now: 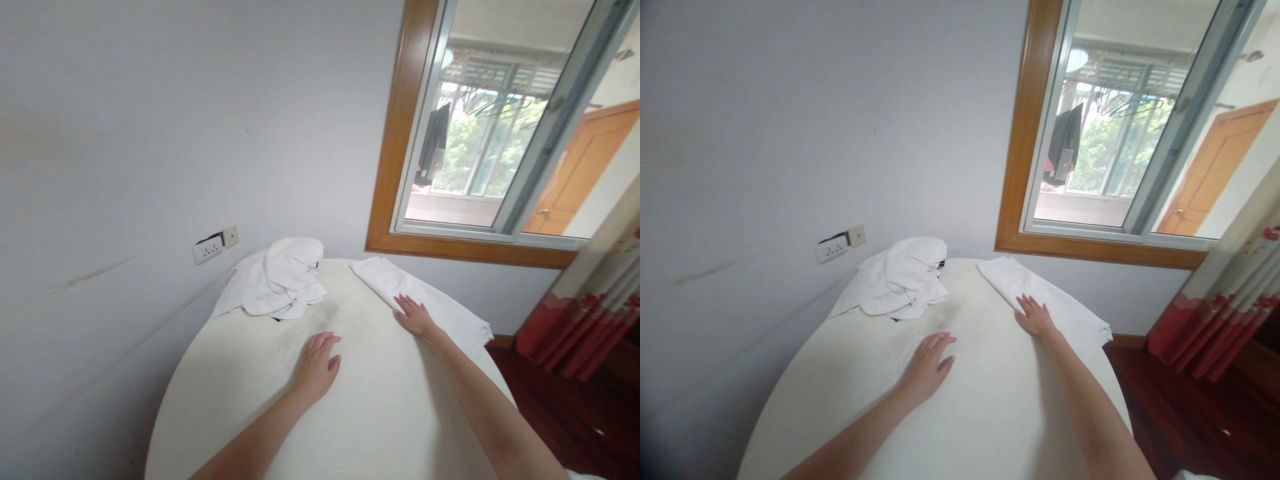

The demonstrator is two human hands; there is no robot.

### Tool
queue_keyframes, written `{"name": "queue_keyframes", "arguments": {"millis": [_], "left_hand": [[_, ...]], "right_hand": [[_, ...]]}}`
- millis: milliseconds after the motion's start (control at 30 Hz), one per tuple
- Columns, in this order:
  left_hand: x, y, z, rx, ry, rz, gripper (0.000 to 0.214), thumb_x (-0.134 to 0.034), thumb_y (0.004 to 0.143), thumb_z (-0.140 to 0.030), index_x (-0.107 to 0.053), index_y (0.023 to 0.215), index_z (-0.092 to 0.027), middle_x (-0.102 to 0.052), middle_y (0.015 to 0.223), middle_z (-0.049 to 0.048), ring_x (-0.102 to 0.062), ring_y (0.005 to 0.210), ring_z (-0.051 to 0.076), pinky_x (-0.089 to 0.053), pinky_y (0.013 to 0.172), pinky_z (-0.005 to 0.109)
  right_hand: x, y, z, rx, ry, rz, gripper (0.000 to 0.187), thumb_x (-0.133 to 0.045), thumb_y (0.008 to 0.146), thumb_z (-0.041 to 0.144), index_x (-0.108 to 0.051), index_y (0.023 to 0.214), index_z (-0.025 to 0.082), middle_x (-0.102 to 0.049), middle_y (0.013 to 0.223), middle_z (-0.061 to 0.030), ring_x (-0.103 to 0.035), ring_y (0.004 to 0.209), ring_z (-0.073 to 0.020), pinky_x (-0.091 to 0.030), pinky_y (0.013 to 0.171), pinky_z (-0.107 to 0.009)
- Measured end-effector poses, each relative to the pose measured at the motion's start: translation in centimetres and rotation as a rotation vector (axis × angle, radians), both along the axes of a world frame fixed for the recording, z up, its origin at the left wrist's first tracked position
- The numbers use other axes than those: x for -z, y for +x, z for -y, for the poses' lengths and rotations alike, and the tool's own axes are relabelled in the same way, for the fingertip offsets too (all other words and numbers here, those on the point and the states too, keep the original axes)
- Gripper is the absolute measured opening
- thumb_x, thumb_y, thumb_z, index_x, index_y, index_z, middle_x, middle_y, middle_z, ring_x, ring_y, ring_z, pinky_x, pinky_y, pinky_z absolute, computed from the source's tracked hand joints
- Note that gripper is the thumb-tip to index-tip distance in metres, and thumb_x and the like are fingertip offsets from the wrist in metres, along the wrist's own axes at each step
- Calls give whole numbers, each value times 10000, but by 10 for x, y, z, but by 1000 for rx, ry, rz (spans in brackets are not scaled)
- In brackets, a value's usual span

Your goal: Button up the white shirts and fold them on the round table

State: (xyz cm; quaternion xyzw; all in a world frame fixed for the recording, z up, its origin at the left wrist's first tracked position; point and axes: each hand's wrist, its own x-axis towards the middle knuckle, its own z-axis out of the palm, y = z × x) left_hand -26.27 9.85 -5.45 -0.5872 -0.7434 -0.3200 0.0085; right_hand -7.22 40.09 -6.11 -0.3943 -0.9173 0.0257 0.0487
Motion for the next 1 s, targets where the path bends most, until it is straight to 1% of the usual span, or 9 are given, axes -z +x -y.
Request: {"name": "queue_keyframes", "arguments": {"millis": [267,400,533,600,700,800,900,967,1000], "left_hand": [[-5,2,2,-15,-5,23,358,-505,785,-190,-571,1137,-206,-558,1198,71,-463,1155,214,-338,1036,403],[-3,5,3,-22,11,45,356,-509,778,-184,-575,1128,-202,-555,1197,74,-461,1156,213,-344,1035,400],[0,5,1,-37,71,82,352,-509,774,-171,-574,1117,-216,-547,1198,73,-467,1155,211,-362,1021,400],[-3,-5,-2,-78,148,76,340,-496,788,-173,-565,1118,-218,-548,1190,75,-473,1147,206,-377,1005,397],[-18,-41,-7,-221,295,-11,298,-472,822,-202,-561,1107,-196,-575,1121,92,-493,1105,214,-382,981,404],[-40,-97,-12,-483,370,-122,311,-456,846,-260,-563,1119,-159,-588,1068,126,-505,1062,248,-379,948,428],[-60,-152,-15,-744,359,-181,412,-453,850,-337,-536,1187,-117,-577,1093,167,-482,1086,286,-357,944,444],[-68,-178,-17,-821,301,-200,474,-446,846,-423,-547,1186,-107,-575,1097,177,-484,1073,299,-344,946,442],[-72,-187,-19,-822,264,-207,501,-440,840,-470,-563,1168,-112,-581,1088,175,-489,1060,302,-342,945,438]], "right_hand": [[3,3,9,9,61,-50,587,-232,915,533,-227,1446,283,-219,1510,-11,-180,1389,-211,-179,1089,-526],[1,2,19,47,140,-107,580,-214,915,553,-210,1446,318,-203,1515,-5,-165,1392,-229,-158,1078,-570],[-1,6,31,89,156,-140,572,-158,920,558,-262,1431,323,-233,1506,-9,-162,1391,-252,-165,1061,-601],[2,10,34,142,140,-144,579,-139,921,553,-271,1430,309,-271,1493,-23,-181,1384,-270,-192,1042,-618],[14,16,35,188,116,-118,579,-154,925,528,-281,1431,276,-300,1480,-44,-227,1368,-276,-239,1028,-603],[25,20,35,187,141,-92,583,-203,920,521,-314,1420,244,-298,1481,-57,-236,1364,-269,-236,1047,-559],[29,20,36,187,160,-101,580,-203,921,519,-325,1415,242,-299,1480,-63,-232,1366,-264,-234,1051,-541],[28,19,38,189,159,-111,579,-202,919,521,-330,1413,248,-300,1480,-60,-233,1366,-262,-231,1051,-538],[27,19,38,190,154,-117,581,-203,916,525,-332,1411,250,-302,1479,-57,-236,1365,-262,-230,1052,-537]]}}
